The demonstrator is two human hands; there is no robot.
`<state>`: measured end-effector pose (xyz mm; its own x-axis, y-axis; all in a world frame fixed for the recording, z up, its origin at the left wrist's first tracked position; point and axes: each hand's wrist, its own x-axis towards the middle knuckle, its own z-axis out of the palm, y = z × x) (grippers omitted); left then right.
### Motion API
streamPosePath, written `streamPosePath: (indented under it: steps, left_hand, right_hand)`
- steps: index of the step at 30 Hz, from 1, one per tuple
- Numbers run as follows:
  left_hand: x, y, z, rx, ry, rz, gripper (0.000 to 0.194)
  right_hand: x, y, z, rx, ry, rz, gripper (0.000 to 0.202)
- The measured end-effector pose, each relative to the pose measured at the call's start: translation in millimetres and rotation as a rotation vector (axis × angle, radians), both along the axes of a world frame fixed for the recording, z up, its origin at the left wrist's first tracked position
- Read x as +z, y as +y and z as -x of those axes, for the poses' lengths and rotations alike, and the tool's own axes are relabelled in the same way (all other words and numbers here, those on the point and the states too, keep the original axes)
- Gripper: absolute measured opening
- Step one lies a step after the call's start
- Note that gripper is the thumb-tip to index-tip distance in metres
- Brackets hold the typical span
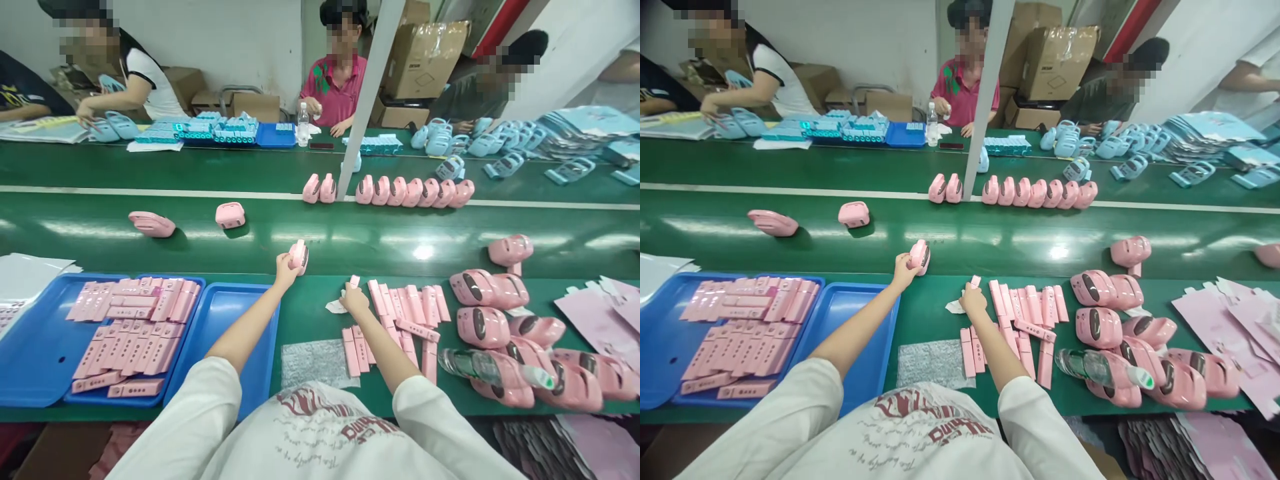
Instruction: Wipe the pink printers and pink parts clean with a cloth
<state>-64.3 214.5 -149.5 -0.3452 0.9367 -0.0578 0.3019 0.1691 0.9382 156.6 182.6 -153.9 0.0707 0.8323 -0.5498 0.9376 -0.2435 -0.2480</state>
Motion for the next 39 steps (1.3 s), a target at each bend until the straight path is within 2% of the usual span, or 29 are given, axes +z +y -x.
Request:
streamPosePath:
  steps: [4, 7, 10, 12, 13, 15, 18, 20, 23, 25, 28, 31, 33, 35, 37, 38, 39]
  left_hand:
    - [-5.5, 35.6, 8.1, 0.010, 0.069, -0.018, 0.025]
    - [-11.1, 43.6, 12.5, -0.035, 0.115, -0.019, 0.026]
    - [-13.4, 45.8, 27.0, -0.074, 0.170, -0.014, 0.018]
    - [-10.0, 53.2, 47.9, -0.046, 0.225, -0.005, 0.010]
    - [-6.6, 59.8, 61.9, -0.008, 0.260, 0.003, 0.012]
    - [2.4, 78.3, 94.8, 0.108, 0.339, 0.028, 0.027]
    - [15.5, 111.9, 144.2, 0.277, 0.437, 0.098, 0.071]
    - [20.3, 132.5, 167.7, 0.359, 0.486, 0.273, 0.095]
    - [21.7, 153.7, 181.1, 0.480, 0.399, 0.522, 0.118]
    - [21.8, 159.4, 178.5, 0.568, 0.298, 0.524, 0.118]
    - [24.5, 155.7, 168.0, 0.635, 0.213, 0.433, 0.111]
    - [30.8, 139.9, 156.5, 0.598, 0.100, 0.321, 0.104]
    - [36.7, 122.8, 147.1, 0.538, -0.027, 0.233, 0.091]
    - [44.5, 98.6, 134.1, 0.457, -0.158, 0.155, 0.075]
    - [55.1, 65.5, 116.3, 0.328, -0.323, 0.075, 0.068]
    - [61.4, 45.7, 105.3, 0.245, -0.429, 0.028, 0.069]
    - [68.4, 24.3, 93.0, 0.094, -0.646, -0.045, 0.072]
  right_hand:
    - [-5.8, 51.1, 20.9, -0.013, 0.268, -0.145, 0.068]
    - [-13.5, 73.8, 30.4, -0.065, 0.474, -0.223, 0.072]
    - [-22.9, 71.8, 27.6, -0.150, 0.625, -0.223, 0.073]
    - [-28.0, 60.1, 19.6, -0.225, 0.697, -0.219, 0.075]
    - [-29.7, 52.5, 14.5, -0.266, 0.723, -0.219, 0.076]
    - [-31.5, 36.1, 3.2, -0.347, 0.754, -0.224, 0.077]
    - [-30.8, 11.9, -12.7, -0.493, 0.844, -0.213, 0.078]
    - [-29.0, -2.0, -20.7, -0.589, 0.929, -0.183, 0.078]
    - [-24.7, -17.1, -26.4, -0.674, 1.010, -0.148, 0.074]
    - [-21.1, -22.4, -26.7, -0.712, 1.052, -0.139, 0.069]
    - [-14.2, -24.2, -25.8, -0.768, 1.128, -0.103, 0.060]
    - [-5.5, -24.3, -27.9, -0.825, 1.182, 0.006, 0.045]
    - [0.1, -26.1, -30.4, -0.878, 1.201, 0.045, 0.034]
    - [5.0, -29.1, -31.0, -0.931, 1.222, 0.026, 0.032]
    - [11.0, -32.1, -27.2, -0.935, 1.239, -0.049, 0.040]
    - [15.5, -33.3, -23.0, -0.934, 1.245, -0.088, 0.045]
    - [21.4, -34.2, -17.3, -0.918, 1.245, -0.130, 0.051]
